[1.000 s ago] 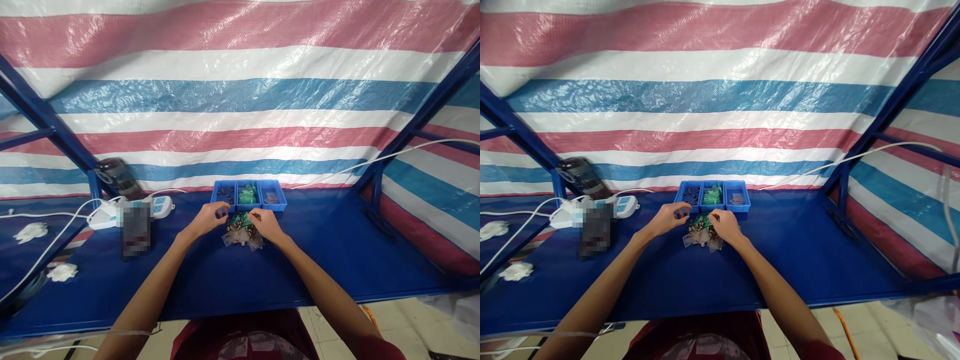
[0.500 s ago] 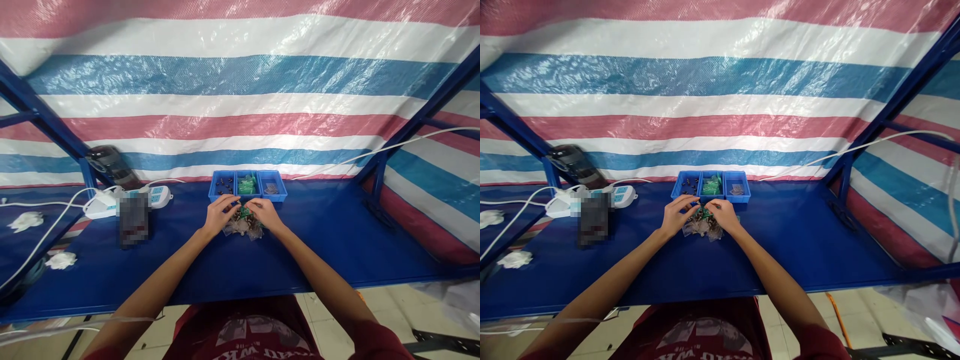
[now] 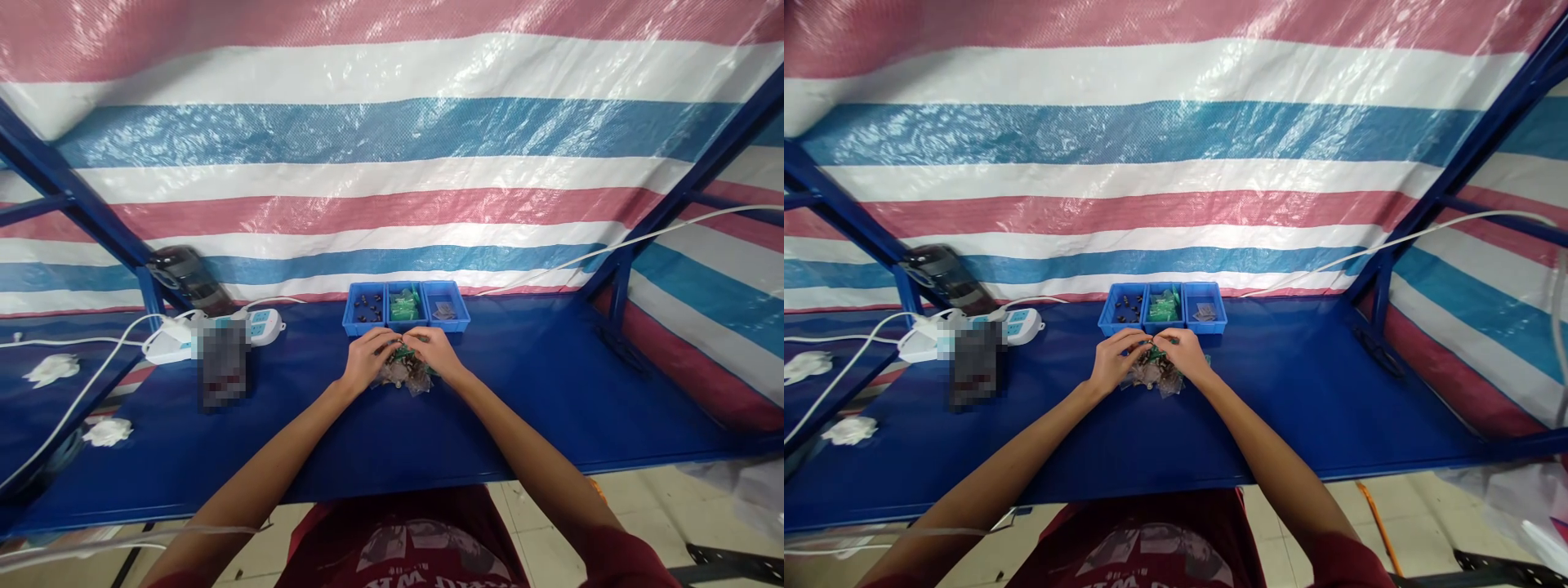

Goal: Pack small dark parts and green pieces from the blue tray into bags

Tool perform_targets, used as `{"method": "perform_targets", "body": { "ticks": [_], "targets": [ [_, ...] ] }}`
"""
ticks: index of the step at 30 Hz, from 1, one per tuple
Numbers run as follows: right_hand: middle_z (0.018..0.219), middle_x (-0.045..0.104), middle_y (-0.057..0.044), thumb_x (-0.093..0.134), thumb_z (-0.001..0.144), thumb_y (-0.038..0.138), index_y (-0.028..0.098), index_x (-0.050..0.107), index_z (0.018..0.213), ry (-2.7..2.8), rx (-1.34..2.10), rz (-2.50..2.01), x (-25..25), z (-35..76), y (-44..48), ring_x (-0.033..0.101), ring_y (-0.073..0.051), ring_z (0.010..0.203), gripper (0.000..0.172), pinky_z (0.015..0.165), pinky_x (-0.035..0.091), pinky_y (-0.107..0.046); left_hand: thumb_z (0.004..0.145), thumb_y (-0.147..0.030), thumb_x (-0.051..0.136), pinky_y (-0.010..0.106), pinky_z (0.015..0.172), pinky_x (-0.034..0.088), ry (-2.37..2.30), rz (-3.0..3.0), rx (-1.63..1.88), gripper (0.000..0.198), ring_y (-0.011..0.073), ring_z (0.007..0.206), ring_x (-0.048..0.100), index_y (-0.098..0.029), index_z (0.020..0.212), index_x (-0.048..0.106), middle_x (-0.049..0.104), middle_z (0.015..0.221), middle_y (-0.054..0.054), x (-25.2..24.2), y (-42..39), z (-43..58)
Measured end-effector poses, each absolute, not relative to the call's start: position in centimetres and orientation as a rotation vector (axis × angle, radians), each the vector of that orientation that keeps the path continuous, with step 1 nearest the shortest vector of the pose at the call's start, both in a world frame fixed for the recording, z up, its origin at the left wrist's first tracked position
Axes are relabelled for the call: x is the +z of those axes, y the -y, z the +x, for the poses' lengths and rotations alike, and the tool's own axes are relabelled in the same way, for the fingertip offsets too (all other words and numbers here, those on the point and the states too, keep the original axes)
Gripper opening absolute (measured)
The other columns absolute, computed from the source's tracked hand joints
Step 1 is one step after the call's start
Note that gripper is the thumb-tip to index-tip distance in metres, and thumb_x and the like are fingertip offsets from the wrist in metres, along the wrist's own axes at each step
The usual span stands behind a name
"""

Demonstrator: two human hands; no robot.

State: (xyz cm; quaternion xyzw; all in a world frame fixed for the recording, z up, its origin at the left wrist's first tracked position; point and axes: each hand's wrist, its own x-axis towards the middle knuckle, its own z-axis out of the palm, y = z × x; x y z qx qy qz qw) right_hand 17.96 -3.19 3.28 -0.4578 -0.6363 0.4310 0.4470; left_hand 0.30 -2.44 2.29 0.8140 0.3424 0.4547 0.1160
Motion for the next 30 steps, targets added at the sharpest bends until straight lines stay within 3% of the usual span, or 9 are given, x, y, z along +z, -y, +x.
{"method": "perform_targets", "body": {
  "ticks": [14,21,30],
  "targets": [
    [0.055,0.055,0.0,0.051,0.081,0.041,0.016,0.067,0.072,1.67,1.0,-1.134,3.02,18.12,2.93,0.048,-0.013,0.049,0.031,0.05,0.037,-0.025,0.089,-0.033,0.053,0.023,0.066,0.053,-0.989,2.421,1.267,0.021,0.0128,0.077,0.062,-0.02,0.1,0.065,0.063,0.098,0.006,2.47,2.3,0.14],
    [0.075,0.065,-0.004,0.054,0.08,0.038,0.015,0.068,0.079,1.671,0.924,-1.121,3.59,18.19,3.29,0.057,-0.015,0.067,0.027,0.062,0.043,-0.025,0.086,-0.035,0.057,0.021,0.059,0.048,-1.034,2.333,1.338,0.02,0.01,0.065,0.058,-0.018,0.09,0.066,0.064,0.09,0.004,2.51,2.43,0.34],
    [0.078,0.066,-0.004,0.057,0.079,0.035,0.015,0.066,0.079,1.65,0.977,-1.045,3.58,17.98,3.3,0.059,-0.016,0.071,0.022,0.064,0.044,-0.026,0.087,-0.037,0.056,0.022,0.061,0.049,-1.021,2.325,1.343,0.022,0.0122,0.072,0.06,-0.018,0.087,0.066,0.064,0.087,0.005,2.42,2.28,0.19]
  ]
}}
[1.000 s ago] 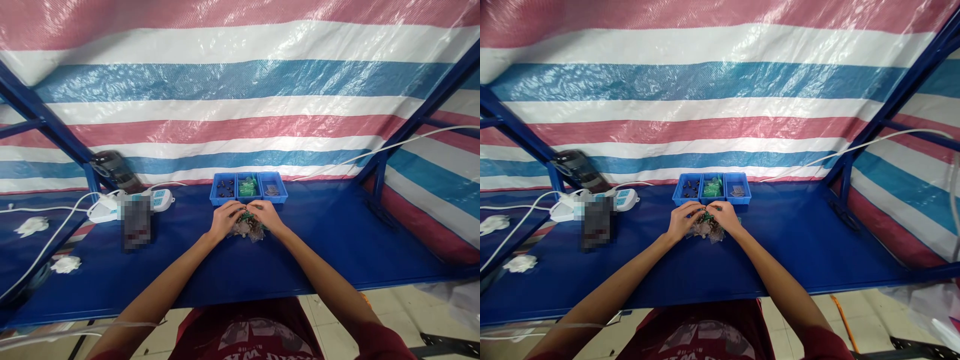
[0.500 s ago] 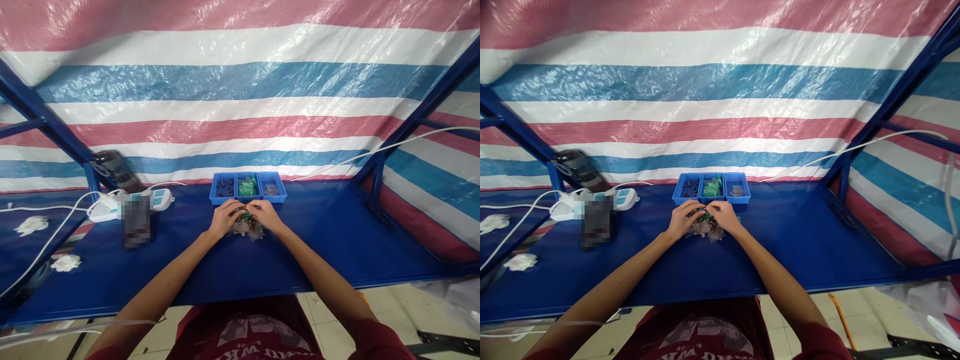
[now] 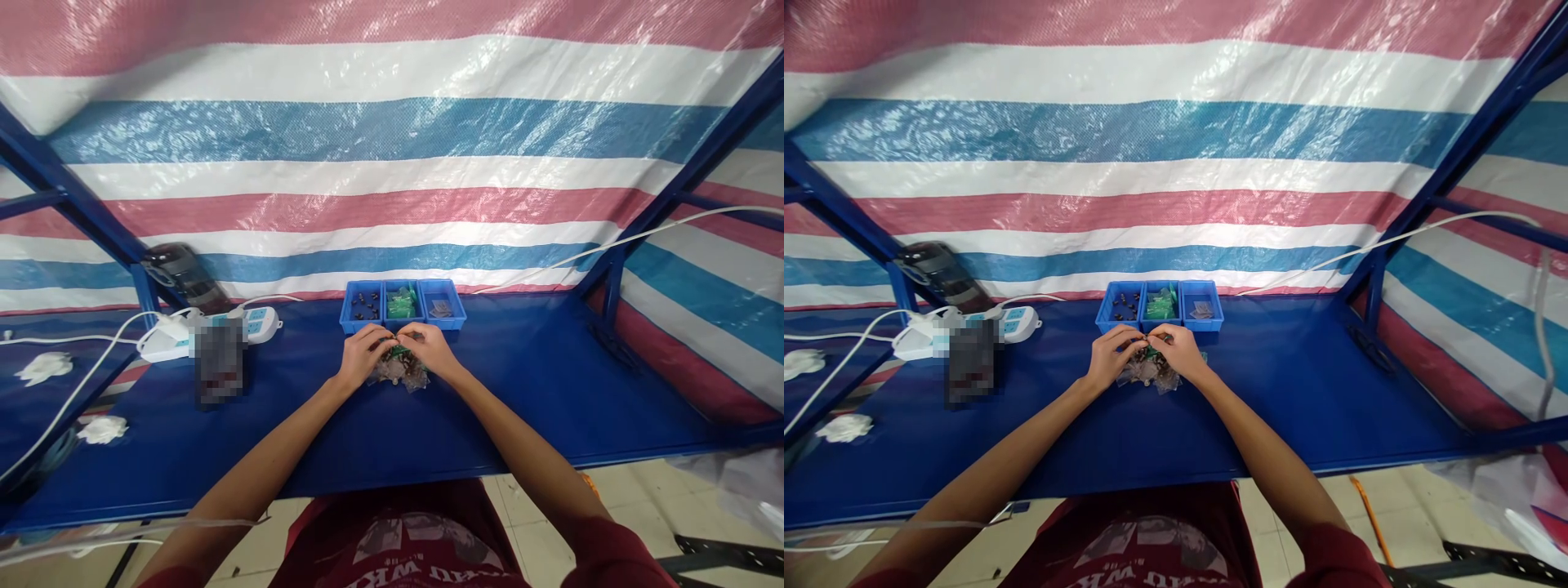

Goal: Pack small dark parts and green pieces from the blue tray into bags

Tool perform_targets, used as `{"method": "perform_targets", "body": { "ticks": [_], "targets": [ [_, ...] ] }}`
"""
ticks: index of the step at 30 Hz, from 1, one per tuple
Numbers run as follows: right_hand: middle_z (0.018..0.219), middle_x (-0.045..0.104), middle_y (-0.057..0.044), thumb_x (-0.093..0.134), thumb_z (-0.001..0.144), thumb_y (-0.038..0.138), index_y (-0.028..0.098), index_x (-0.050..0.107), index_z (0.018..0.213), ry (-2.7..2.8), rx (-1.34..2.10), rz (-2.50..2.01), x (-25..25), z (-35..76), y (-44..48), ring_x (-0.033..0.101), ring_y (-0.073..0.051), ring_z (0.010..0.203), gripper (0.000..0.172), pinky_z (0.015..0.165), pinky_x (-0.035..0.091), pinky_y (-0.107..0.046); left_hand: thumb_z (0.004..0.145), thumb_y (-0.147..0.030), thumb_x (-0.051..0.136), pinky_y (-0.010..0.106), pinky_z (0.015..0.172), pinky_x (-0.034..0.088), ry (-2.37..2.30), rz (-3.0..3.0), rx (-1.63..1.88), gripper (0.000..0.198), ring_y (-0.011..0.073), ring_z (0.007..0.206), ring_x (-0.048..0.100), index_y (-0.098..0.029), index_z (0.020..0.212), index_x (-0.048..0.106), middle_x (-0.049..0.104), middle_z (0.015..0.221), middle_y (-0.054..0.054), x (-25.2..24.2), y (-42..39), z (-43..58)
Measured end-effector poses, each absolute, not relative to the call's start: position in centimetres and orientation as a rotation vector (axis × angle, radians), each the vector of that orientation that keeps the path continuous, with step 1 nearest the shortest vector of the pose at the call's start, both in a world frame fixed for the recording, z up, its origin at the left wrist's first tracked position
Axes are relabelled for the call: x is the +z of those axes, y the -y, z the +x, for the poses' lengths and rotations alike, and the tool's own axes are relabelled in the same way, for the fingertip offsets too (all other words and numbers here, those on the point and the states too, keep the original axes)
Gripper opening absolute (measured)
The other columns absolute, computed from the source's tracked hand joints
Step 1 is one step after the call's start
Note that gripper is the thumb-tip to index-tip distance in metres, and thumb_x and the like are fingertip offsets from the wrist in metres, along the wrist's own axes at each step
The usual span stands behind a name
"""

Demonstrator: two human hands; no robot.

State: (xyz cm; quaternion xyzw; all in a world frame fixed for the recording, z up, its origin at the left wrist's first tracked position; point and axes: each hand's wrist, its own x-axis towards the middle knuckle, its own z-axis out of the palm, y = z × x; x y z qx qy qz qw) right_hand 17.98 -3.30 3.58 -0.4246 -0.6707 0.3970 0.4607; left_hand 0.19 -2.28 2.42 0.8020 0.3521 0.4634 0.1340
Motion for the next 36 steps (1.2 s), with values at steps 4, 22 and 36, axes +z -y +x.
{"method": "perform_targets", "body": {
  "ticks": [4,22,36],
  "targets": [
    [0.071,0.062,-0.002,0.057,0.08,0.04,0.017,0.065,0.078,1.609,0.981,-1.047,3.4,17.9,3.2,0.055,-0.014,0.062,0.024,0.057,0.042,-0.025,0.087,-0.035,0.057,0.022,0.063,0.049,-0.986,2.359,1.389,0.02,0.0128,0.074,0.061,-0.018,0.088,0.066,0.064,0.086,0.005,2.5,2.2,0.2],
    [0.079,0.071,-0.006,0.076,0.064,0.034,0.016,0.062,0.073,0.997,1.376,-0.931,4.3,18.1,3.5,0.063,-0.015,0.055,0.024,0.048,0.048,-0.025,0.09,-0.024,0.052,0.024,0.071,0.047,-1.0,2.431,1.424,0.016,0.0133,0.077,0.06,-0.017,0.084,0.065,0.064,0.083,0.004,2.8,2.5,0.1],
    [0.071,0.064,0.0,0.067,0.077,0.008,0.011,0.064,0.083,0.545,1.892,-0.574,3.9,18.6,2.7,0.05,0.001,0.046,0.008,0.047,0.045,-0.007,0.09,-0.024,0.051,0.025,0.071,0.048,-0.989,2.429,1.459,0.016,0.0138,0.077,0.06,-0.017,0.085,0.065,0.064,0.083,0.004,2.9,2.4,0.0]
  ]
}}
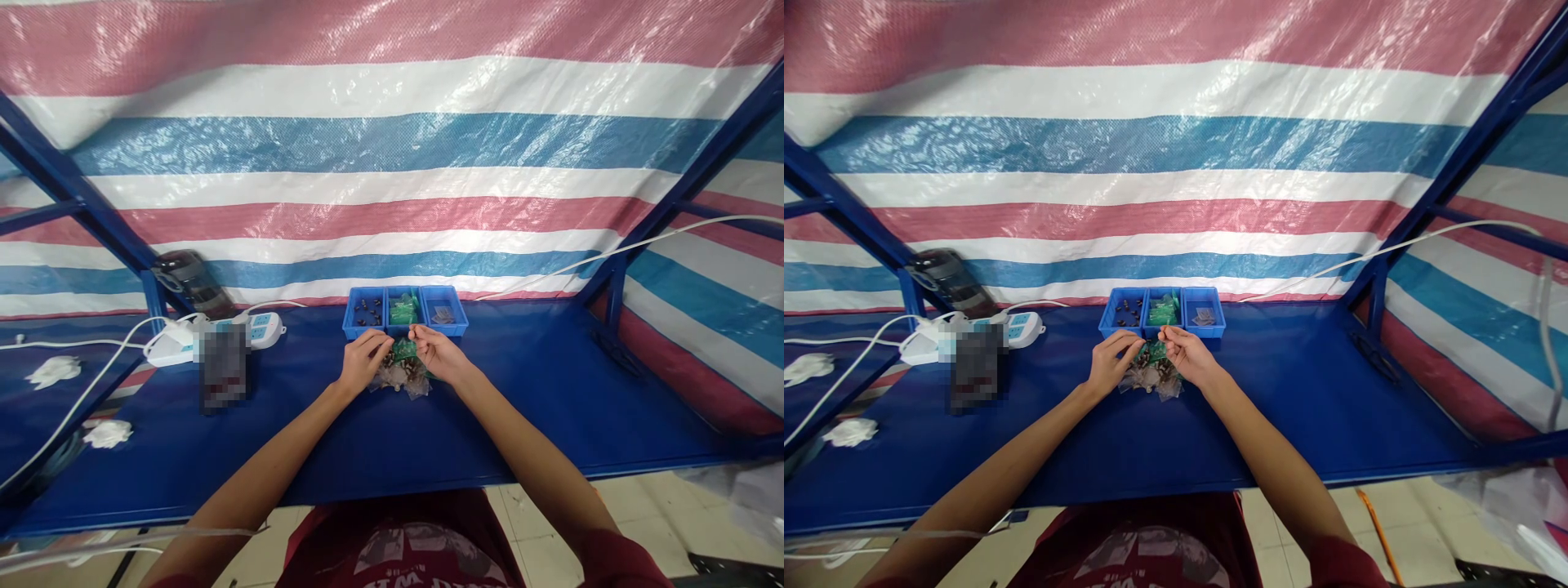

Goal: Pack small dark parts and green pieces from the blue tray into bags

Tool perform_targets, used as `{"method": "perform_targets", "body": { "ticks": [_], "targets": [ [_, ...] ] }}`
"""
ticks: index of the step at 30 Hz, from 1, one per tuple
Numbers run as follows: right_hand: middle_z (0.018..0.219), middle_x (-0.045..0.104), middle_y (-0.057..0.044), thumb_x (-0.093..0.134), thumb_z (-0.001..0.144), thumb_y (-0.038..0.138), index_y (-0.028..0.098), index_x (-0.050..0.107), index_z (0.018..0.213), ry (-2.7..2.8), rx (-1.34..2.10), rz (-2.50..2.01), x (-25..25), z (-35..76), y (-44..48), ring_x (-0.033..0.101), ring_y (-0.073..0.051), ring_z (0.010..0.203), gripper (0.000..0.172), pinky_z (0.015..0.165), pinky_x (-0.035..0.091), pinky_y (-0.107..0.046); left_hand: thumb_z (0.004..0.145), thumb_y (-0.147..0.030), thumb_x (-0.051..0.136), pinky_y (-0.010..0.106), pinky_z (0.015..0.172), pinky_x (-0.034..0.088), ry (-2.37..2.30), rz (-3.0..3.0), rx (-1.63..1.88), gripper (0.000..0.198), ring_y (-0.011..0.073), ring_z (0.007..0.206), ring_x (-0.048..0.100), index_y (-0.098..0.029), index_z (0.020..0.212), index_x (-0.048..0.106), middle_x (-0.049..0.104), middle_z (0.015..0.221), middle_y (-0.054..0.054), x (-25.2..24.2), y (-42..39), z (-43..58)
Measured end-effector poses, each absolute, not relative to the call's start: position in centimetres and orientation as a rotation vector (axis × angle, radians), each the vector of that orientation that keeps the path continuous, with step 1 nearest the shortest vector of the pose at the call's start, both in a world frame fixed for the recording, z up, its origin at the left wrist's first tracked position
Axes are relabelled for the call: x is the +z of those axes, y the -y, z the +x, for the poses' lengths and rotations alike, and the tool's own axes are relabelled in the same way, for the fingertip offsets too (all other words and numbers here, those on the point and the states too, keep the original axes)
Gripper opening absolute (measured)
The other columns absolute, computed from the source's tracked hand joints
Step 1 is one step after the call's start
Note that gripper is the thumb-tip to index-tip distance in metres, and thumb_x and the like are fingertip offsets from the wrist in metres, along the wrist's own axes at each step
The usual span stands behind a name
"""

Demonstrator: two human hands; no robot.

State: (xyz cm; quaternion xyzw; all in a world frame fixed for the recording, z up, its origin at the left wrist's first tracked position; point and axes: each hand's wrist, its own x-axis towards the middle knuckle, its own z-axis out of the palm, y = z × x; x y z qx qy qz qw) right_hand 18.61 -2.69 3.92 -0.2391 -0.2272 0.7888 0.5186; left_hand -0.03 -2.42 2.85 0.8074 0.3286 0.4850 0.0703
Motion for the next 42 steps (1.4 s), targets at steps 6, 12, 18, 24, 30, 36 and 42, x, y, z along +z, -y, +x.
{"method": "perform_targets", "body": {
  "ticks": [6,12,18,24,30,36,42],
  "targets": [
    [0.062,0.057,0.004,0.059,0.085,0.011,0.013,0.061,0.091,0.59,2.028,-0.424,4.1,18.6,2.9,0.038,0.001,0.038,0.006,0.038,0.036,-0.008,0.09,-0.024,0.051,0.025,0.07,0.048,-1.006,2.43,1.447,0.016,0.0138,0.077,0.06,-0.017,0.085,0.064,0.065,0.084,0.005,2.7,2.4,-0.1],
    [0.052,0.05,0.007,0.063,0.085,0.019,0.014,0.059,0.076,0.566,1.962,-0.456,4.2,18.5,3.1,0.033,0.001,0.035,0.011,0.037,0.031,-0.01,0.091,-0.027,0.05,0.025,0.071,0.049,-1.011,2.432,1.437,0.019,0.0134,0.076,0.06,-0.017,0.086,0.064,0.065,0.084,0.005,2.6,2.4,-0.2],
    [0.043,0.036,0.011,0.059,0.088,0.037,0.016,0.056,0.07,0.559,1.965,-0.49,4.9,18.7,3.4,0.022,0.0,0.03,0.028,0.033,0.024,-0.013,0.091,-0.026,0.05,0.024,0.07,0.048,-1.006,2.433,1.435,0.019,0.0131,0.075,0.06,-0.017,0.084,0.065,0.065,0.083,0.004,2.7,2.4,-0.1],
    [0.039,0.027,0.011,0.054,0.088,0.049,0.015,0.053,0.063,0.58,1.981,-0.478,5.3,18.7,3.6,0.016,-0.001,0.029,0.042,0.032,0.021,-0.014,0.091,-0.027,0.05,0.025,0.071,0.048,-1.0,2.443,1.436,0.02,0.0135,0.077,0.061,-0.017,0.084,0.065,0.065,0.081,0.004,2.7,2.4,-0.2],
    [0.038,0.032,0.011,0.059,0.087,0.038,0.014,0.057,0.066,0.58,2.025,-0.488,5.0,18.6,3.5,0.022,-0.001,0.029,0.032,0.035,0.025,-0.014,0.091,-0.027,0.05,0.024,0.071,0.049,-0.999,2.438,1.428,0.019,0.0133,0.076,0.061,-0.017,0.085,0.065,0.065,0.083,0.005,2.5,2.3,-0.3],
    [0.039,0.029,0.013,0.061,0.086,0.037,0.018,0.058,0.08,0.614,1.981,-0.499,4.8,18.5,3.6,0.019,-0.002,0.029,0.02,0.034,0.021,-0.015,0.091,-0.028,0.05,0.024,0.07,0.049,-1.008,2.437,1.427,0.02,0.013,0.075,0.061,-0.017,0.085,0.065,0.066,0.084,0.005,2.5,2.3,-0.2],
    [0.042,0.03,0.012,0.064,0.083,0.042,0.017,0.055,0.072,0.581,1.927,-0.564,4.2,18.1,3.3,0.023,-0.002,0.033,0.029,0.037,0.027,-0.015,0.091,-0.027,0.05,0.025,0.071,0.049,-1.006,2.429,1.422,0.019,0.0133,0.076,0.061,-0.017,0.085,0.065,0.065,0.084,0.005,2.5,2.3,-0.2]
  ]
}}
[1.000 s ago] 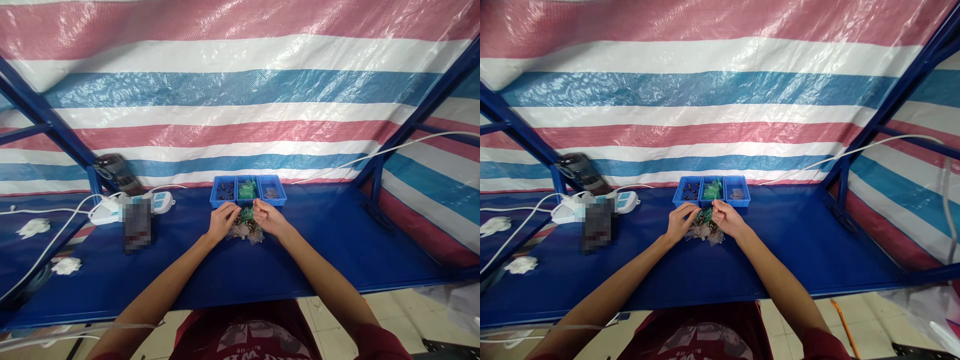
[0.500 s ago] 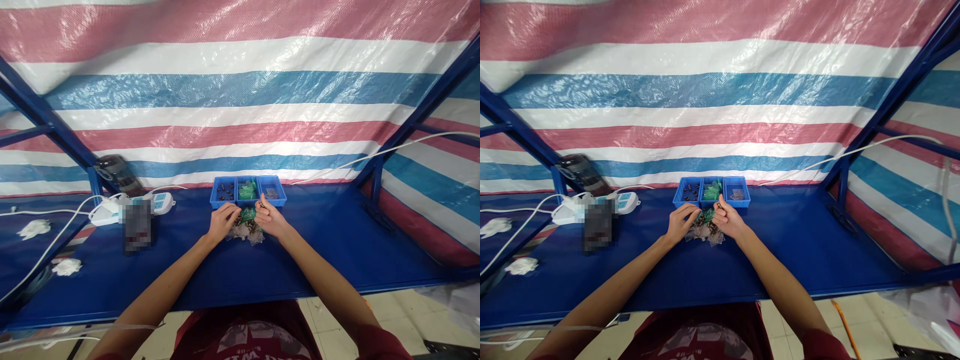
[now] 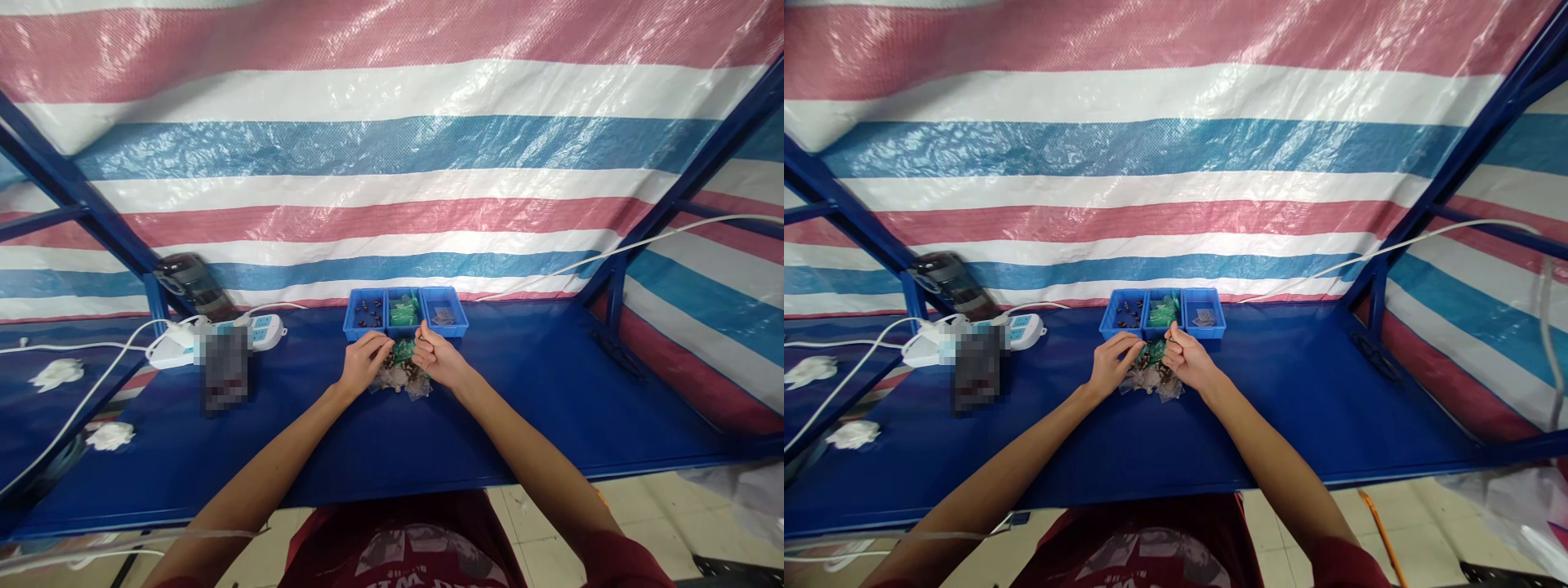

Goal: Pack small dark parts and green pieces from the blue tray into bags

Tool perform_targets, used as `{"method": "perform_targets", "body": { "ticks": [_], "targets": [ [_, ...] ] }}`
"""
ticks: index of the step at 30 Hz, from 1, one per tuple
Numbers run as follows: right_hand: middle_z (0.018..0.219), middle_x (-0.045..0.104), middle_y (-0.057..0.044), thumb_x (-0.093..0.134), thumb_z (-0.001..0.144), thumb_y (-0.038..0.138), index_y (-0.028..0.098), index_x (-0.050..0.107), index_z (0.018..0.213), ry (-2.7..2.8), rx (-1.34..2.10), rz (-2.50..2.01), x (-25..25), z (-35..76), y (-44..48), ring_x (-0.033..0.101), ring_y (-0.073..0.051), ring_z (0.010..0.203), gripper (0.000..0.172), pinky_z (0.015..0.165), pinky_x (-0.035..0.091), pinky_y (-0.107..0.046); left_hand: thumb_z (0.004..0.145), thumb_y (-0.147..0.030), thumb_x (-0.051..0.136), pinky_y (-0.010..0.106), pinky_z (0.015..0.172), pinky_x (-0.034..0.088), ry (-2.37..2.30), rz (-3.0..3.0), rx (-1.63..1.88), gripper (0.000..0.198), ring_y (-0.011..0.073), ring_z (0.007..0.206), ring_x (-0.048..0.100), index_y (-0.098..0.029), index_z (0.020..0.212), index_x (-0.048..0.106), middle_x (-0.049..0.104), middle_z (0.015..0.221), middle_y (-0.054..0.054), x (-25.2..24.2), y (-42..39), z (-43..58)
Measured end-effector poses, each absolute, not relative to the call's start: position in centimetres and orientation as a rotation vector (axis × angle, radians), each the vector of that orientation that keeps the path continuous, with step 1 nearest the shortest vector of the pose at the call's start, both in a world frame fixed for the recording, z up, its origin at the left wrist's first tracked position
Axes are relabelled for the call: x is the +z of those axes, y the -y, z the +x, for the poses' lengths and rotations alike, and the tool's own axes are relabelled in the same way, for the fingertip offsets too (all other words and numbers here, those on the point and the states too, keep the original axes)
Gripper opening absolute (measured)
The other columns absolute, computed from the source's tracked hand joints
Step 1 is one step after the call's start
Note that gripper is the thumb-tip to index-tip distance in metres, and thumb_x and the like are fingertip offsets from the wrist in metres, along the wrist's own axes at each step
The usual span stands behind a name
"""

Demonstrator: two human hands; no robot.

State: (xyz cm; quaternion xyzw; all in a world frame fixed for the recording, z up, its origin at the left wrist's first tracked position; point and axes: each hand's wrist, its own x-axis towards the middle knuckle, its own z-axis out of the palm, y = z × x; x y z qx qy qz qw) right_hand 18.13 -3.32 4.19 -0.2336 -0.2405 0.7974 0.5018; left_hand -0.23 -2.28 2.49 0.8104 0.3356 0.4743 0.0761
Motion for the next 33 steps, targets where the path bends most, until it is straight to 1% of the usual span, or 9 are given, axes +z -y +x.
{"method": "perform_targets", "body": {
  "ticks": [4,8,11,15,18,21,24,29,33],
  "targets": [
    [0.046,0.035,0.01,0.064,0.083,0.038,0.016,0.061,0.083,0.591,1.921,-0.581,3.95,18.1,3.18,0.03,-0.003,0.036,0.022,0.038,0.032,-0.016,0.091,-0.029,0.049,0.025,0.07,0.049,-1.001,2.426,1.421,0.021,0.0134,0.075,0.061,-0.017,0.086,0.065,0.065,0.084,0.005,2.4,2.24,-0.29],
    [0.061,0.055,0.004,0.064,0.083,0.023,0.015,0.063,0.094,0.563,1.974,-0.545,4.11,18.29,3.24,0.048,-0.004,0.048,0.014,0.046,0.042,-0.015,0.091,-0.029,0.049,0.026,0.071,0.049,-1.0,2.427,1.422,0.02,0.0142,0.077,0.061,-0.017,0.086,0.065,0.065,0.084,0.005,2.46,2.26,-0.28],
    [0.073,0.062,0.001,0.064,0.081,0.015,0.015,0.064,0.096,0.572,1.971,-0.538,4.16,18.33,3.3,0.055,-0.005,0.055,0.015,0.053,0.047,-0.015,0.091,-0.028,0.049,0.025,0.071,0.048,-1.002,2.425,1.42,0.02,0.014,0.077,0.061,-0.017,0.085,0.065,0.065,0.083,0.005,2.6,2.32,-0.24],
    [0.07,0.062,0.002,0.067,0.081,0.023,0.014,0.064,0.087,0.575,1.91,-0.587,3.94,18.15,3.26,0.055,-0.004,0.052,0.011,0.053,0.048,-0.014,0.092,-0.03,0.048,0.026,0.069,0.048,-0.996,2.434,1.425,0.023,0.0142,0.076,0.061,-0.017,0.084,0.065,0.065,0.083,0.005,2.74,2.38,-0.21],
    [0.057,0.056,0.004,0.068,0.081,0.032,0.014,0.063,0.078,0.592,1.922,-0.589,3.75,17.97,3.18,0.051,-0.004,0.047,0.019,0.049,0.046,-0.014,0.092,-0.031,0.048,0.027,0.071,0.049,-0.994,2.429,1.42,0.024,0.0148,0.077,0.061,-0.017,0.085,0.065,0.065,0.083,0.006,2.79,2.44,-0.25],
    [0.052,0.053,0.005,0.07,0.078,0.036,0.014,0.062,0.074,0.615,1.909,-0.585,3.68,17.87,3.16,0.049,-0.004,0.044,0.024,0.047,0.045,-0.014,0.091,-0.03,0.048,0.027,0.07,0.049,-0.988,2.425,1.427,0.023,0.0147,0.077,0.061,-0.017,0.085,0.065,0.065,0.084,0.006,2.85,2.51,-0.28],
    [0.059,0.058,0.004,0.072,0.076,0.032,0.015,0.063,0.078,0.644,1.88,-0.58,3.78,17.85,3.26,0.053,-0.004,0.048,0.02,0.049,0.047,-0.014,0.091,-0.028,0.049,0.026,0.071,0.049,-0.986,2.429,1.437,0.021,0.0144,0.077,0.061,-0.018,0.085,0.065,0.065,0.084,0.005,2.84,2.53,-0.29],
    [0.086,0.069,-0.003,0.072,0.075,0.021,0.015,0.065,0.091,0.643,1.883,-0.574,3.99,17.92,3.47,0.056,-0.003,0.052,0.018,0.053,0.049,-0.014,0.091,-0.028,0.049,0.026,0.071,0.048,-0.996,2.425,1.43,0.02,0.0143,0.077,0.06,-0.018,0.085,0.065,0.065,0.084,0.005,2.76,2.4,-0.23],
    [0.082,0.07,-0.003,0.07,0.076,0.019,0.015,0.066,0.091,0.624,1.863,-0.587,3.73,18.08,3.35,0.056,-0.003,0.05,0.016,0.052,0.05,-0.014,0.091,-0.027,0.05,0.026,0.071,0.048,-0.997,2.423,1.412,0.019,0.0142,0.077,0.06,-0.017,0.084,0.065,0.065,0.083,0.005,2.69,2.3,-0.14]
  ]
}}
